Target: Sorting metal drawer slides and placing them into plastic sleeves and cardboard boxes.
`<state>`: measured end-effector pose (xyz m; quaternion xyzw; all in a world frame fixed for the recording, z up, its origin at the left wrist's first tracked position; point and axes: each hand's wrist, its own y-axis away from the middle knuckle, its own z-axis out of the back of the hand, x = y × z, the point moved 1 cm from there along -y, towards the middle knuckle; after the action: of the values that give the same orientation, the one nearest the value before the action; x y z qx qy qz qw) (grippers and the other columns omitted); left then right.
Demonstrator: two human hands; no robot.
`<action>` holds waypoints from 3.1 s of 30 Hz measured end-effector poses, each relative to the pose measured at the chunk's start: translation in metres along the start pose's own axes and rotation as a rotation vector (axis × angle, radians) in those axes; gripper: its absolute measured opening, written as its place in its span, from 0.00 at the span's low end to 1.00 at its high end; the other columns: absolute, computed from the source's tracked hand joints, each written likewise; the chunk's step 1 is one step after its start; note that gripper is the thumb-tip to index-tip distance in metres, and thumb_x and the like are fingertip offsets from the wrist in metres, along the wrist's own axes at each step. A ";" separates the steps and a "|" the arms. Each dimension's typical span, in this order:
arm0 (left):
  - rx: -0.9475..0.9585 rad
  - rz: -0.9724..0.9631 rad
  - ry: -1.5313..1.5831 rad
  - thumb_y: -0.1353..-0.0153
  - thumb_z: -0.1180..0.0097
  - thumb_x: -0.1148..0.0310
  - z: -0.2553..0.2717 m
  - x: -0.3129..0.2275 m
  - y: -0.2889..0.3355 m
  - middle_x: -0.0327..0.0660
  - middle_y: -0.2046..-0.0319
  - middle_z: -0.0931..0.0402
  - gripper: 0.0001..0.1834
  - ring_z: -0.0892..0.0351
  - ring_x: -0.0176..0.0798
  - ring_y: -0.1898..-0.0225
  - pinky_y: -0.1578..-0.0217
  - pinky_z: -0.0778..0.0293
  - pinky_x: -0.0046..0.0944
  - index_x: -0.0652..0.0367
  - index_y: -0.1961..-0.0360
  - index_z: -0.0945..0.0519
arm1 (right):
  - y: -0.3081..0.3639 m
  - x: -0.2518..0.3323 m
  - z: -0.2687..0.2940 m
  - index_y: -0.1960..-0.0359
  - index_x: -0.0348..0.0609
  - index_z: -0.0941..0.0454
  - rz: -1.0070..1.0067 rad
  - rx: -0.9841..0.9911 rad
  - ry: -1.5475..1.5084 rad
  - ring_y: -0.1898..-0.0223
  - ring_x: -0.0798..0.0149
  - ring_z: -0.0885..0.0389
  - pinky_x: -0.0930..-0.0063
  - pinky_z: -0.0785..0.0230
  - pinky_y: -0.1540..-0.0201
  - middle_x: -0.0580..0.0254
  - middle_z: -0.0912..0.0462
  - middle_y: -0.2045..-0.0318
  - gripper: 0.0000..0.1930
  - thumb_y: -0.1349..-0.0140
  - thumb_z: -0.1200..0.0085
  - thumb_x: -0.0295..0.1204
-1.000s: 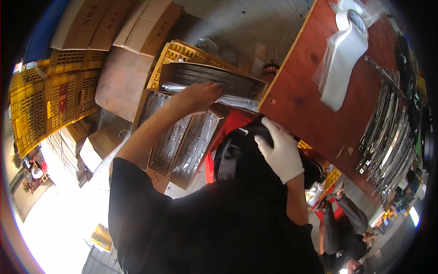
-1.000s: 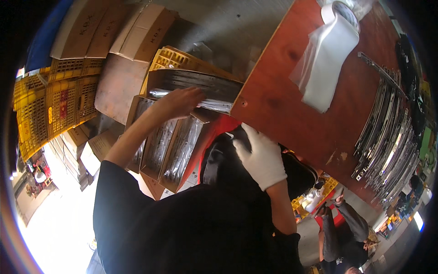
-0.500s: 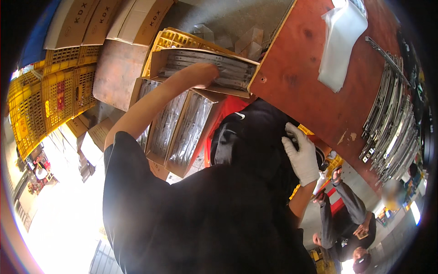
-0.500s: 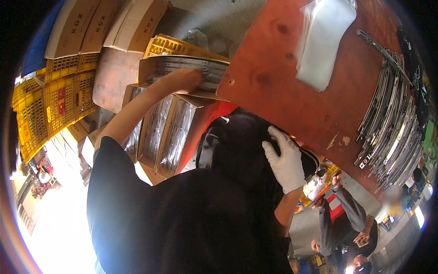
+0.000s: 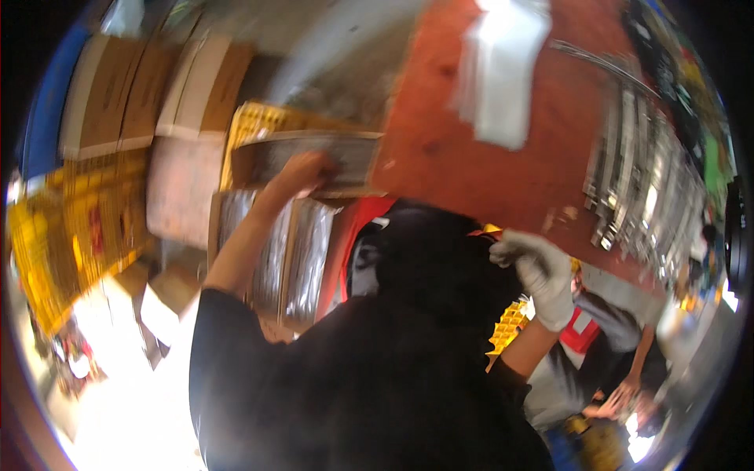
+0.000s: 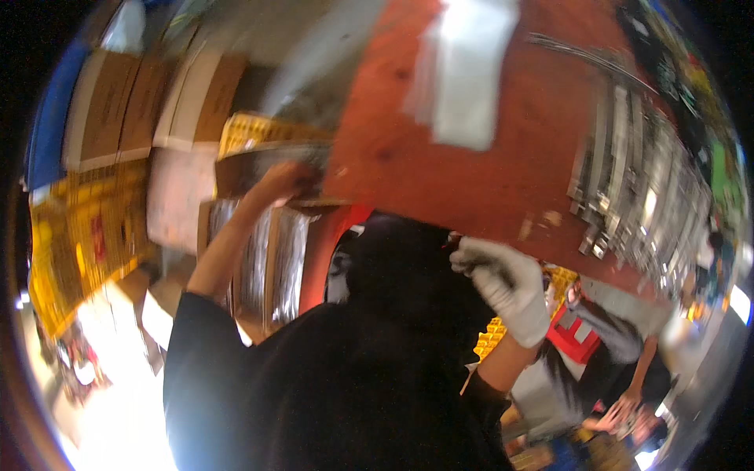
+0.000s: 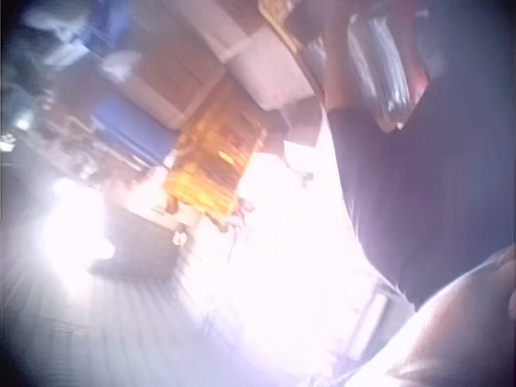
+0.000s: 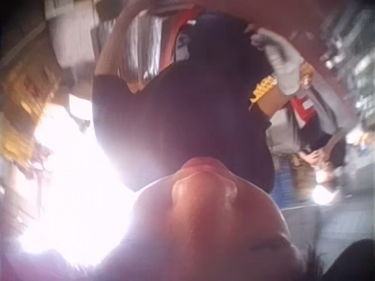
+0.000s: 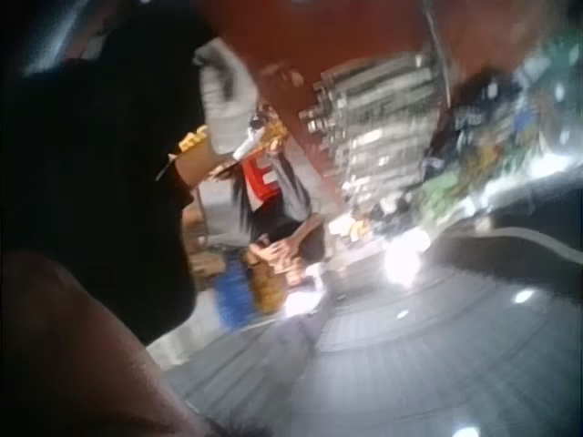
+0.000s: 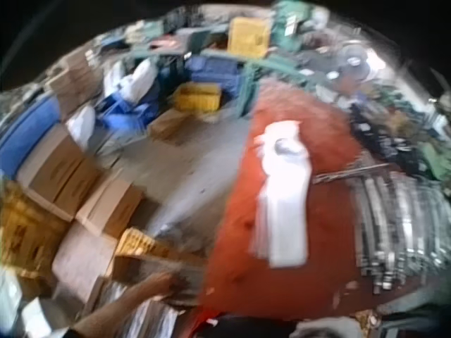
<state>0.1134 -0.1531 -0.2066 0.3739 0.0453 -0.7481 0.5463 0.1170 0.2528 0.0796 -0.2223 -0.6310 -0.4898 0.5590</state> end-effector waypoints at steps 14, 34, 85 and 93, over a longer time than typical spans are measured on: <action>-1.235 0.095 0.496 0.39 0.38 0.75 0.092 -0.167 0.039 0.47 0.61 0.18 0.11 0.19 0.42 0.61 0.56 0.23 0.40 0.64 0.55 0.20 | -0.157 0.027 0.133 0.54 0.38 0.24 -0.339 -1.092 1.238 0.59 0.56 0.17 0.59 0.20 0.56 0.52 0.21 0.59 0.18 0.38 0.39 0.38; -0.758 -0.385 0.114 0.46 0.34 0.81 0.132 -0.308 -0.067 0.44 0.66 0.18 0.10 0.17 0.40 0.66 0.64 0.22 0.37 0.65 0.62 0.19 | -0.037 0.004 0.122 0.52 0.31 0.27 -0.236 -0.703 0.606 0.57 0.37 0.17 0.51 0.25 0.54 0.35 0.17 0.60 0.32 0.46 0.31 0.47; -0.372 -0.130 1.132 0.41 0.35 0.80 0.149 -0.279 -0.076 0.40 0.70 0.16 0.08 0.19 0.29 0.69 0.68 0.23 0.30 0.66 0.60 0.14 | -0.091 0.038 0.084 0.56 0.34 0.28 -0.023 -0.577 0.980 0.64 0.41 0.16 0.49 0.24 0.62 0.40 0.17 0.69 0.17 0.30 0.51 0.39; -0.405 -0.105 1.037 0.40 0.34 0.77 0.155 -0.289 -0.083 0.36 0.73 0.18 0.07 0.23 0.25 0.75 0.73 0.27 0.27 0.66 0.61 0.14 | -0.104 0.008 0.073 0.59 0.38 0.27 0.023 -0.637 1.168 0.66 0.47 0.15 0.56 0.21 0.63 0.45 0.22 0.66 0.16 0.31 0.48 0.41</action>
<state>-0.0006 0.0328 0.0521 0.5777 0.4694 -0.4687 0.4755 -0.0069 0.2703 0.0564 -0.0814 -0.0465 -0.6865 0.7211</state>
